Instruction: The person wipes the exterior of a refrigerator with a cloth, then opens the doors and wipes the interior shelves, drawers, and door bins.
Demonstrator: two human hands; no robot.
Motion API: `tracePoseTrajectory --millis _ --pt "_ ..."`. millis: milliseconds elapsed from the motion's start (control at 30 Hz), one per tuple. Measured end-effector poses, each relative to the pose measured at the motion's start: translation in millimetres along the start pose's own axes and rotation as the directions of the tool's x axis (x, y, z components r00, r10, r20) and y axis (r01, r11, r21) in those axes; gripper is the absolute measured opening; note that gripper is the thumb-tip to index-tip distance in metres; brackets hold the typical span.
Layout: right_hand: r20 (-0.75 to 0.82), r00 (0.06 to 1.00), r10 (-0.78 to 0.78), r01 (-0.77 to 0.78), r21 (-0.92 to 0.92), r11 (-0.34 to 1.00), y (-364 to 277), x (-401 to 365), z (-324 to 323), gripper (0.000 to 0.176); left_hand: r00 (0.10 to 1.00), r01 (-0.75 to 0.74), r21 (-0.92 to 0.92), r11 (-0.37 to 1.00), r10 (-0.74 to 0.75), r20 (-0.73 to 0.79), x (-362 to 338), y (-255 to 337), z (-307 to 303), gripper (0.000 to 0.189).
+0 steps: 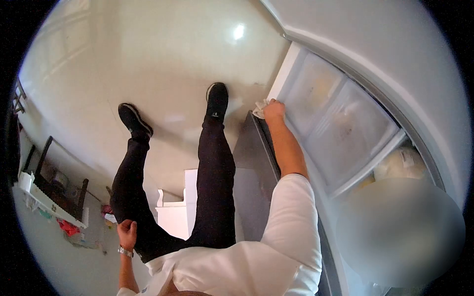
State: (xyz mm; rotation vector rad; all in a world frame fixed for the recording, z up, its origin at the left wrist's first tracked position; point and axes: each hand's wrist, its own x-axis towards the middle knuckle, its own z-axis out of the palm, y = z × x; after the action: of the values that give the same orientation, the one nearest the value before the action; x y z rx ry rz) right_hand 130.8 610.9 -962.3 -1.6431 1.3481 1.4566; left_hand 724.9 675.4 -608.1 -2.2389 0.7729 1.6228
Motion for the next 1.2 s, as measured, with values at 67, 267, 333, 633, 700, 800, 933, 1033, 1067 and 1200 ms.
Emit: tracePoseTrajectory --millis 67,267,333,633,700,800,933,1033,1067,1200 --pt "-0.031 0.998 0.053 -0.052 0.029 0.998 -8.1 33.7 18.1 0.021 0.997 0.078 -0.040 0.996 -0.077 0.023 0.7 2.9 2.1 0.023" --pt "-0.310 0.901 0.303 -0.225 0.263 0.938 40.1 70.8 -22.3 0.016 0.997 0.074 0.079 0.994 -0.074 0.006 -2.8 22.2 6.3 0.028" --pt "-0.426 0.804 0.414 -0.296 0.316 0.901 77.0 80.6 -59.4 0.014 0.997 0.071 0.092 0.993 -0.073 0.013 -2.1 18.4 3.9 0.028" --pt "-0.074 0.776 0.627 -0.471 0.594 0.652 88.4 64.0 -72.0 0.027 1.000 0.017 0.121 0.992 -0.019 0.012 1.1 13.1 1.5 0.033" --pt "0.011 0.796 0.605 -0.485 0.611 0.626 78.6 40.7 -73.0 0.029 1.000 -0.028 0.123 0.992 0.025 0.019 -1.1 14.3 0.0 0.033" --pt "0.117 0.931 0.346 -0.362 0.433 0.825 79.6 16.0 -79.3 0.028 0.996 0.080 0.026 0.996 -0.081 0.045 2.0 15.0 2.5 0.035" --pt "-0.331 0.735 0.592 -0.426 0.454 0.783 104.0 22.9 -101.0 0.026 0.994 0.099 0.046 0.994 -0.101 0.041 3.3 7.1 -3.6 0.033" --pt "-0.494 0.669 0.555 -0.399 0.391 0.829 122.0 45.7 -86.5 0.025 0.997 0.077 0.062 0.995 -0.079 0.026 3.8 3.3 -5.8 0.034" --pt "-0.566 0.648 0.510 -0.386 0.333 0.860 128.0 57.0 -79.3 0.024 0.996 0.085 0.065 0.994 -0.087 0.028 3.5 6.7 -6.6 0.035" --pt "-0.468 0.717 0.516 -0.502 0.167 0.849 103.9 79.3 -44.7 0.024 0.982 0.179 0.053 0.982 -0.182 0.057 0.7 28.3 -5.6 0.035"
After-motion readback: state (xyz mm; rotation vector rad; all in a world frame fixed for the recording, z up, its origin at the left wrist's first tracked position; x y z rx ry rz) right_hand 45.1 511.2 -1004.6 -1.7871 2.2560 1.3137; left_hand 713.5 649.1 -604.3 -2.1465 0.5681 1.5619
